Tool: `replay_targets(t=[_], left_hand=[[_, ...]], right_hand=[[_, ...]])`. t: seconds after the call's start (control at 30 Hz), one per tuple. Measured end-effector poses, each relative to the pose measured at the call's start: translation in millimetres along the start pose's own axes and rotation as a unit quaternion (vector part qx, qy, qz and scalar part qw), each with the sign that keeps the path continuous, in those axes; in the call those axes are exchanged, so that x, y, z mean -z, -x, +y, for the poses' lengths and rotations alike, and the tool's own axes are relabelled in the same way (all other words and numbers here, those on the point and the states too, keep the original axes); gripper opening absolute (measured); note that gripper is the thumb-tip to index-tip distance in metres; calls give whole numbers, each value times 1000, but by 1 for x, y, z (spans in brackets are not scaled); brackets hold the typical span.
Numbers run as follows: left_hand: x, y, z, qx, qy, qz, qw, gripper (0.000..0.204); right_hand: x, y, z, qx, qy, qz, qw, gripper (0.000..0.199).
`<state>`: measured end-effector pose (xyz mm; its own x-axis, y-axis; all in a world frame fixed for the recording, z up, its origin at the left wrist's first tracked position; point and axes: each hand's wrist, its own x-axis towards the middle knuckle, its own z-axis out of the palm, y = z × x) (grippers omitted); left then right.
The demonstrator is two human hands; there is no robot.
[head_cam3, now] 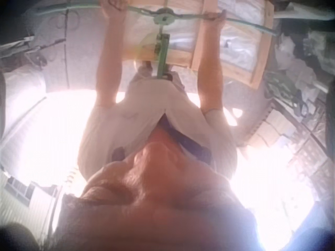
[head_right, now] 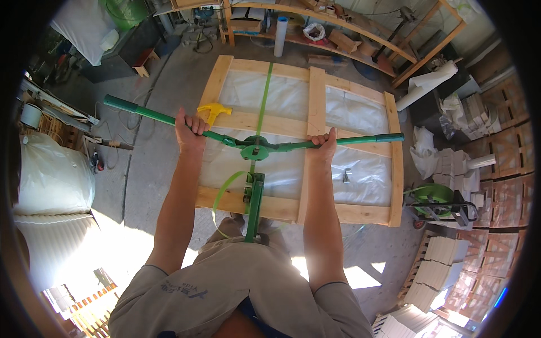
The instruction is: The person wraps a green plastic strap around a wooden crate, threads it through a tensioner, and tightens it with a ratchet handle. They repeat this process on multiple sides of the crate, securing the straps in place.
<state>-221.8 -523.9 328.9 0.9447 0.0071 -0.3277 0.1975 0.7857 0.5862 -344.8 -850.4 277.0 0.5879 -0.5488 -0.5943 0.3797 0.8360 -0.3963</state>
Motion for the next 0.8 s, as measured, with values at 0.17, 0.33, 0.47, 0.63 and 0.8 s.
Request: replay_targets(t=[0.17, 0.33, 0.47, 0.63, 0.8], left_hand=[[40, -19, -26, 14, 0, 10, 1000, 49], [53, -19, -39, 17, 12, 39, 999, 48], [60, -19, -44, 3, -2, 5, 1000, 48], [67, -17, -44, 24, -11, 4, 1000, 47], [74, -12, -45, 38, -22, 26, 999, 44]], right_hand=[[25, -17, 19, 18, 10, -1, 1000, 43], [45, -32, 24, 20, 13, -16, 1000, 42], [58, -36, 31, 21, 13, -26, 999, 41], [65, -32, 34, 18, 11, -5, 1000, 40], [71, -34, 37, 22, 14, -40, 999, 37]])
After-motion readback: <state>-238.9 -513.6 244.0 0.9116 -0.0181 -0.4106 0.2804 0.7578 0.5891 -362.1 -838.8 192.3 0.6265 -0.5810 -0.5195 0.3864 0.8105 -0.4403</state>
